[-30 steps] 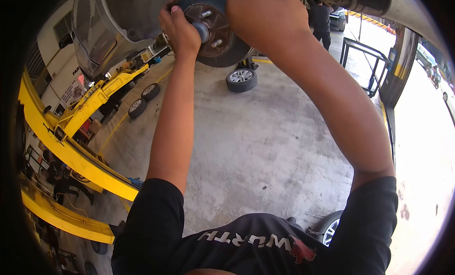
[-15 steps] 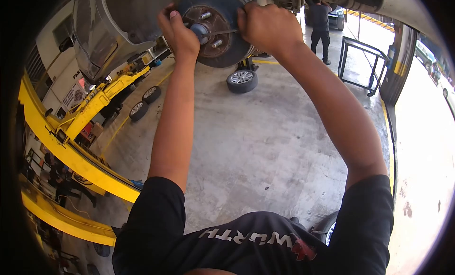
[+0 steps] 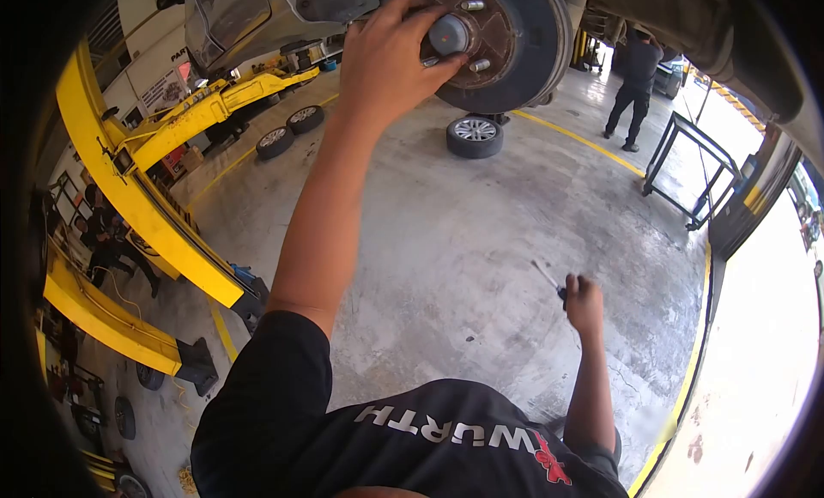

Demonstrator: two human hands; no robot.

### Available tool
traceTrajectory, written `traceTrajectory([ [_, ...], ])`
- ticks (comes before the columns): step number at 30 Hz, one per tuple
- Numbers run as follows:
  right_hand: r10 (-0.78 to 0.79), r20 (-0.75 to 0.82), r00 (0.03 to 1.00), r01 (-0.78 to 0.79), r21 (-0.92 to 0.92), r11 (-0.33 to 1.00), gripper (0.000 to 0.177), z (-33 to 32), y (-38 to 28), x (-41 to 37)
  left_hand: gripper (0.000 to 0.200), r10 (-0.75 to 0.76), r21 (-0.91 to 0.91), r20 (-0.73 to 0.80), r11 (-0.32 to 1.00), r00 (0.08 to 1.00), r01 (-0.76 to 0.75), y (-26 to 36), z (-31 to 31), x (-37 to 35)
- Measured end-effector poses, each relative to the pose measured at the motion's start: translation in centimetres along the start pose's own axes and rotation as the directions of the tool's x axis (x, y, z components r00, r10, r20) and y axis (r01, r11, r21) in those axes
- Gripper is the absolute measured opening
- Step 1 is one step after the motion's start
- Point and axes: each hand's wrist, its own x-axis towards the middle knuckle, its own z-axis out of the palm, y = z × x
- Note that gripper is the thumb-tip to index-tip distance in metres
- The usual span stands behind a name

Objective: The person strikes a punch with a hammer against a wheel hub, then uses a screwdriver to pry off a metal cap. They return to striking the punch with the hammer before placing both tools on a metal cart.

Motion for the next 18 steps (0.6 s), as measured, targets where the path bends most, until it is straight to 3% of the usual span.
traceTrajectory([
  [1,0.023,0.028,0.999,-0.021,-0.093,0.995,0.052,2.9,7.4,-1.7,0.058,0.016,0.015,0.031,1.0,0.999,-0.016,0.0,-0.1,0.4],
  [2,0.221,0.073,0.972,-0.213,-0.111,0.971,0.051,4.8,12.5,-4.8,0.057,0.032,0.014,0.02,0.999,0.999,-0.032,0.0,-0.1,0.6],
  [3,0.297,0.098,0.95,-0.269,-0.225,0.936,0.051,6.6,19.0,-8.1,0.056,0.05,0.012,0.007,0.999,0.999,-0.05,-0.1,-0.3,0.7],
  [4,0.503,0.158,0.85,-0.467,-0.215,0.857,0.049,5.8,18.9,-12.0,0.055,0.068,0.01,-0.003,0.998,0.998,-0.068,-0.2,-0.5,0.7],
  [5,0.577,0.191,0.794,-0.52,-0.277,0.808,0.048,6.0,21.3,-15.1,0.054,0.042,-0.064,-0.034,0.997,0.999,-0.044,-0.4,-0.8,0.6],
  [6,0.532,0.137,0.836,-0.472,-0.317,0.823,0.047,7.6,27.5,-18.3,0.054,0.013,-0.139,-0.06,0.99,0.998,-0.021,-0.7,-1.3,0.5],
  [8,0.601,0.177,0.779,-0.559,-0.237,0.795,0.046,4.6,23.7,-21.4,0.055,-0.097,-0.346,-0.049,0.935,0.994,0.074,-1.1,-2.9,-0.5],
  [9,0.445,0.277,0.852,-0.355,-0.32,0.879,0.044,6.1,30.9,-22.7,0.054,-0.192,-0.447,-0.009,0.879,0.981,0.168,-2.1,-3.0,-2.0],
  [10,0.523,0.28,0.805,-0.458,-0.268,0.847,0.045,5.3,29.6,-22.6,0.053,-0.283,-0.535,0.035,0.805,0.958,0.257,-3.4,-2.7,-4.0],
  [12,0.502,0.282,0.817,-0.423,-0.298,0.856,0.046,5.8,31.2,-21.9,0.05,-0.436,-0.617,0.099,0.679,0.895,0.399,-5.7,-2.0,-8.9],
  [13,0.4,0.29,0.869,-0.282,-0.375,0.883,0.047,7.5,35.6,-21.8,0.05,-0.531,-0.624,0.156,0.6,0.833,0.5,-6.4,-1.6,-11.1],
  [15,0.55,0.475,0.687,-0.439,-0.332,0.835,0.042,7.6,35.1,-20.2,0.051,-0.704,-0.596,0.26,0.422,0.661,0.683,-8.3,-2.3,-15.8],
  [16,0.606,0.551,0.573,-0.51,-0.339,0.79,0.04,7.5,34.6,-19.3,0.051,-0.719,-0.513,0.264,0.46,0.643,0.725,-9.6,-2.8,-17.8],
  [18,0.524,0.751,0.401,-0.124,-0.523,0.843,0.039,9.4,37.9,-17.8,0.052,-0.74,-0.345,0.277,0.518,0.612,0.783,-12.5,-3.8,-20.1],
])
